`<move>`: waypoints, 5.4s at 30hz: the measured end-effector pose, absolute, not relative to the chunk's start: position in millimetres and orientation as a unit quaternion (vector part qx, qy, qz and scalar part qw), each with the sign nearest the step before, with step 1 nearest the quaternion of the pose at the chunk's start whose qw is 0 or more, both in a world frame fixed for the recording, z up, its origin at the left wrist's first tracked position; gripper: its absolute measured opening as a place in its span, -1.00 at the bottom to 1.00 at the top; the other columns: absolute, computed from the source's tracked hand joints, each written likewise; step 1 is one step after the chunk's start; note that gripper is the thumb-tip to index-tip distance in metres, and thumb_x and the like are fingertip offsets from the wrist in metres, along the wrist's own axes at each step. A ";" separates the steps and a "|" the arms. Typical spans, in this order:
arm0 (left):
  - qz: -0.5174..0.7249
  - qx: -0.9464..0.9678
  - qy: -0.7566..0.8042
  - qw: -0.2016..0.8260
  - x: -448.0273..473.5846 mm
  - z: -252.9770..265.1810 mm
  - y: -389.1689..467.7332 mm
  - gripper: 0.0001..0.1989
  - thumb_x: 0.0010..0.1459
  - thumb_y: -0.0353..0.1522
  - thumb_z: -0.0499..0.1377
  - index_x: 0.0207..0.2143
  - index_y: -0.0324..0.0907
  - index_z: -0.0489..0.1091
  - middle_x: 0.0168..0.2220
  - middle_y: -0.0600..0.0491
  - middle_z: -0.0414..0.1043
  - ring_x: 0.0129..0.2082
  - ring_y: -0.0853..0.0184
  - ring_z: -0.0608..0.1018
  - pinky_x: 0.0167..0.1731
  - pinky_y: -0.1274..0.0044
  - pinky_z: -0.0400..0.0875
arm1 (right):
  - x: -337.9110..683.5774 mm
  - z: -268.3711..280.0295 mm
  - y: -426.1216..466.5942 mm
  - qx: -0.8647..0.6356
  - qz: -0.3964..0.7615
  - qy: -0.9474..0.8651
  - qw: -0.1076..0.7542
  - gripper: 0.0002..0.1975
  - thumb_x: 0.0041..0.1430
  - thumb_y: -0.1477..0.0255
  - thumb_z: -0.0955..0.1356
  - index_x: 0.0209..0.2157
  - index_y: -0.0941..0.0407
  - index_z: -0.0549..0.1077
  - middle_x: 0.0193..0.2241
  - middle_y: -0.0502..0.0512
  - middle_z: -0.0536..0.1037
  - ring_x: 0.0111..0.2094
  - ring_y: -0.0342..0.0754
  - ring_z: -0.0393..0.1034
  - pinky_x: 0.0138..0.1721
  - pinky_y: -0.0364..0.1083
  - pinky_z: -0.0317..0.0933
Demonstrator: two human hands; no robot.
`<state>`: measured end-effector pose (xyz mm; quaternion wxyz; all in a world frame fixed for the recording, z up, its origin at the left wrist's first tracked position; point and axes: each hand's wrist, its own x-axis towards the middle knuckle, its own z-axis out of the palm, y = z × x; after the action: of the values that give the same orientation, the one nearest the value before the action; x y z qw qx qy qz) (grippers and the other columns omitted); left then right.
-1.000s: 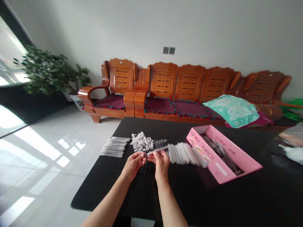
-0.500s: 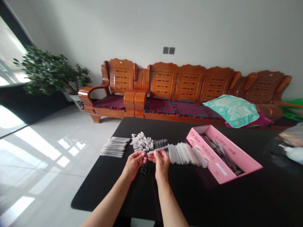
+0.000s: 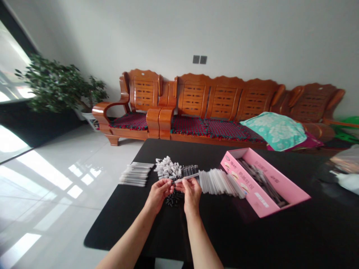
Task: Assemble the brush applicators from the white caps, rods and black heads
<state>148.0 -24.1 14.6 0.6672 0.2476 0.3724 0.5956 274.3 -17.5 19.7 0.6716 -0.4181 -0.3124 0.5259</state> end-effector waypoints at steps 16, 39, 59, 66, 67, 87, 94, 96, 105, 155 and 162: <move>0.604 0.231 0.368 0.668 148.6 17.4 -25.1 -0.64 -0.23 -0.32 0.49 -0.38 -0.34 0.53 -0.51 0.02 0.51 -0.53 0.45 0.53 -0.40 0.61 0.48 | 273.6 17.2 -17.6 -0.417 0.533 -0.315 0.665 -0.66 -0.06 0.26 0.53 -0.35 0.18 0.44 -0.51 0.12 0.64 -0.50 -0.02 0.57 -0.46 -0.11 0.49; 0.582 0.290 0.380 0.658 145.9 14.2 -27.0 -0.62 -0.19 -0.34 0.47 -0.28 -0.32 0.55 -0.44 0.01 0.53 -0.51 0.46 0.50 -0.42 0.61 0.40 | 275.2 23.6 -19.4 -0.421 0.532 -0.317 0.663 -0.67 -0.04 0.28 0.52 -0.36 0.20 0.45 -0.52 0.14 0.64 -0.51 -0.01 0.57 -0.47 -0.12 0.48; 0.587 0.328 0.374 0.639 144.6 13.0 -26.9 -0.71 -0.12 -0.31 0.43 -0.37 -0.29 0.51 -0.49 0.02 0.51 -0.49 0.42 0.51 -0.37 0.58 0.39 | 276.2 22.5 -20.0 -0.432 0.530 -0.316 0.657 -0.68 -0.06 0.29 0.53 -0.37 0.19 0.45 -0.53 0.12 0.63 -0.52 -0.01 0.56 -0.49 -0.11 0.47; 0.588 0.328 0.388 0.630 146.3 17.4 -26.9 -0.72 -0.14 -0.32 0.43 -0.40 -0.29 0.51 -0.50 0.03 0.50 -0.51 0.43 0.49 -0.40 0.59 0.39 | 275.8 23.8 -20.6 -0.434 0.532 -0.316 0.654 -0.68 -0.08 0.28 0.53 -0.38 0.19 0.46 -0.54 0.10 0.62 -0.53 0.00 0.56 -0.50 -0.10 0.48; 0.588 0.330 0.389 0.627 146.7 17.9 -26.8 -0.72 -0.15 -0.32 0.43 -0.40 -0.29 0.50 -0.50 0.03 0.49 -0.52 0.44 0.48 -0.41 0.60 0.38 | 275.8 23.6 -20.7 -0.434 0.534 -0.316 0.654 -0.67 -0.09 0.28 0.53 -0.38 0.18 0.46 -0.54 0.10 0.62 -0.53 -0.01 0.56 -0.50 -0.10 0.48; 0.512 0.387 0.483 0.596 146.8 7.6 -25.3 -0.50 0.02 0.03 0.25 -0.52 -0.28 0.40 -0.62 0.07 0.36 -0.72 0.50 0.34 -0.74 0.67 0.15 | 276.0 15.1 -19.6 -0.421 0.545 -0.301 0.660 -0.68 -0.08 0.28 0.53 -0.37 0.19 0.45 -0.52 0.13 0.64 -0.53 -0.03 0.55 -0.53 -0.14 0.46; 0.548 0.389 0.459 0.581 150.6 7.6 -24.1 -0.59 -0.05 -0.09 0.34 -0.51 -0.28 0.39 -0.67 0.11 0.34 -0.70 0.51 0.31 -0.70 0.67 0.19 | 275.5 15.0 -19.7 -0.425 0.541 -0.301 0.660 -0.67 -0.08 0.28 0.53 -0.37 0.19 0.45 -0.52 0.13 0.64 -0.53 -0.03 0.55 -0.54 -0.15 0.45; 0.557 0.385 0.452 0.581 151.4 8.6 -24.4 -0.62 -0.08 -0.13 0.37 -0.48 -0.29 0.41 -0.64 0.11 0.37 -0.68 0.50 0.34 -0.66 0.67 0.23 | 275.8 15.6 -19.8 -0.427 0.542 -0.301 0.658 -0.66 -0.09 0.28 0.54 -0.37 0.20 0.45 -0.52 0.13 0.63 -0.53 -0.02 0.55 -0.54 -0.14 0.45; 0.531 0.390 0.486 0.575 149.0 5.7 -22.5 -0.51 0.02 0.02 0.25 -0.42 -0.29 0.41 -0.56 0.07 0.40 -0.69 0.49 0.38 -0.73 0.66 0.23 | 276.5 11.1 -19.1 -0.429 0.537 -0.302 0.661 -0.69 -0.05 0.29 0.52 -0.38 0.19 0.46 -0.52 0.12 0.63 -0.52 -0.02 0.55 -0.53 -0.13 0.46; 0.516 0.397 0.477 0.590 146.3 4.9 -20.2 -0.48 -0.04 0.03 0.28 -0.38 -0.30 0.44 -0.54 0.06 0.42 -0.68 0.48 0.38 -0.75 0.66 0.23 | 276.2 9.6 -18.7 -0.438 0.538 -0.306 0.652 -0.66 -0.09 0.27 0.54 -0.38 0.19 0.46 -0.53 0.11 0.63 -0.57 -0.04 0.53 -0.60 -0.16 0.42; 0.523 0.409 0.468 0.583 145.3 3.0 -22.3 -0.54 -0.13 -0.05 0.38 -0.45 -0.28 0.42 -0.67 0.14 0.34 -0.72 0.51 0.33 -0.73 0.68 0.20 | 274.9 7.1 -18.7 -0.444 0.534 -0.306 0.651 -0.67 -0.11 0.27 0.54 -0.39 0.19 0.46 -0.54 0.11 0.62 -0.59 -0.04 0.52 -0.63 -0.17 0.41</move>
<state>145.3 -22.3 3.0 0.5828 0.4094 0.4682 0.5230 274.9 -18.7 7.1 0.6510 -0.4439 -0.3058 0.5345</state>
